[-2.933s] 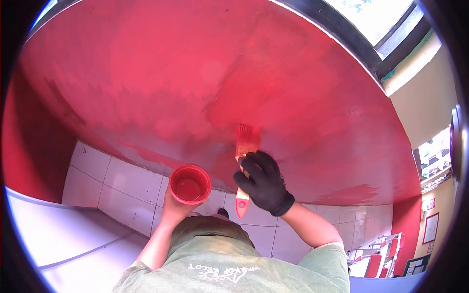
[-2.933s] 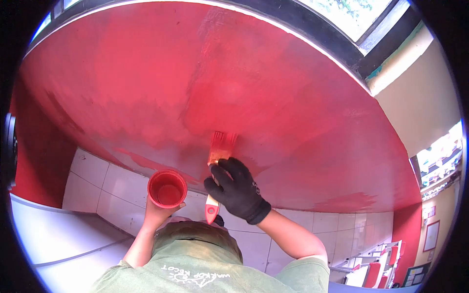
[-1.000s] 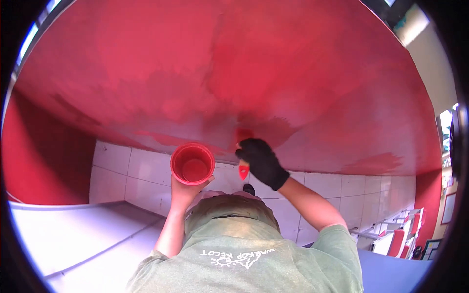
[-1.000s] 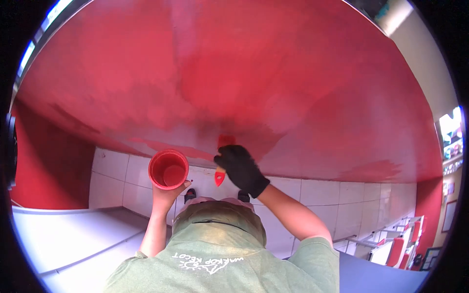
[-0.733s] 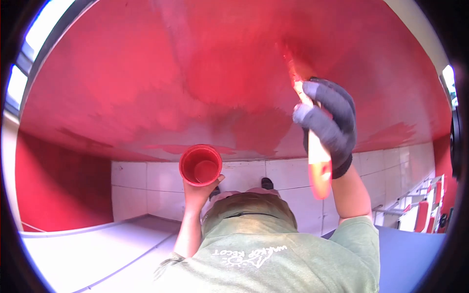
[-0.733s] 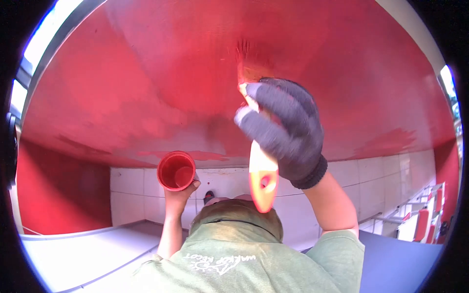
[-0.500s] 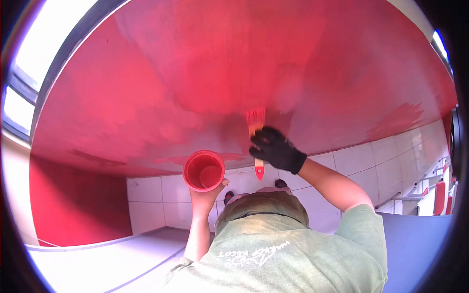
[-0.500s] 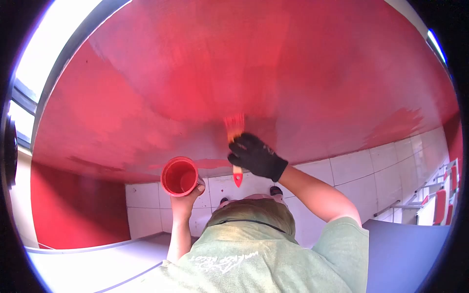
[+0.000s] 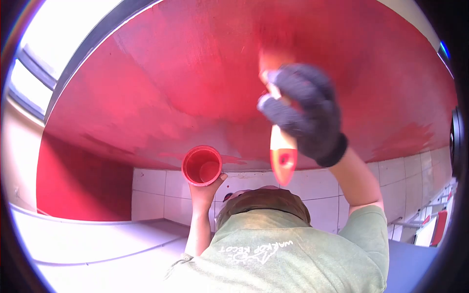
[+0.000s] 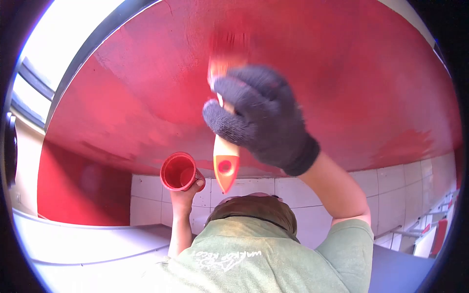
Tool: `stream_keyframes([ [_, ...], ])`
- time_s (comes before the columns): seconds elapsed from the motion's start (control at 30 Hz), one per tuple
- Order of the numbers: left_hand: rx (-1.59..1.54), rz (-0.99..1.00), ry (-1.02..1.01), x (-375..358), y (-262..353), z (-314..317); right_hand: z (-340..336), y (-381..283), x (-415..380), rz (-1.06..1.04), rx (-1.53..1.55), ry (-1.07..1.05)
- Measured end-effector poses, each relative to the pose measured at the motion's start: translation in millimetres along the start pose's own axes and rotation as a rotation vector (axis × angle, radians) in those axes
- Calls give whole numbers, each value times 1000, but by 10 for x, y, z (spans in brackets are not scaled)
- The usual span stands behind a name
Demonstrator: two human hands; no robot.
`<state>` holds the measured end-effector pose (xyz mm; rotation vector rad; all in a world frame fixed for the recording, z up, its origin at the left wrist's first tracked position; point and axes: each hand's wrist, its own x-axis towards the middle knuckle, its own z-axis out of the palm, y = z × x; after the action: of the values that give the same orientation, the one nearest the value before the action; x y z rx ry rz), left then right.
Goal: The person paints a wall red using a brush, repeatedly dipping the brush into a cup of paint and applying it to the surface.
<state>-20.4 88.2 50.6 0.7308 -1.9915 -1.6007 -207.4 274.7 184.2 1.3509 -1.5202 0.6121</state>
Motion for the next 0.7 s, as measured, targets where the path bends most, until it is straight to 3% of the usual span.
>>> stream_keyframes([
  [0.13,-42,-9,45,-88,30,300,502,-175,-1026,-19,57,-392],
  [0.23,15,-10,62,-280,124,485,674,-435,-1849,8,285,-533],
  [0.3,59,-52,64,-370,68,525,684,-579,-2072,429,644,-742],
  [0.33,103,-75,45,-416,16,526,647,-545,-1962,417,672,-759],
  [0.4,33,-112,52,-523,-105,499,592,-378,-1651,690,732,-960],
  [0.47,-57,-138,68,-645,-113,543,534,-159,-1512,702,829,-468],
  [0.53,30,-157,58,-710,16,563,154,140,-953,537,659,-292],
  [0.6,81,-187,99,-807,32,584,-159,182,-545,495,700,-34],
  [0.67,114,-29,125,-838,177,622,-288,363,-408,-48,211,122],
  [0.7,106,-40,95,-850,176,620,-243,329,-470,-8,208,186],
])
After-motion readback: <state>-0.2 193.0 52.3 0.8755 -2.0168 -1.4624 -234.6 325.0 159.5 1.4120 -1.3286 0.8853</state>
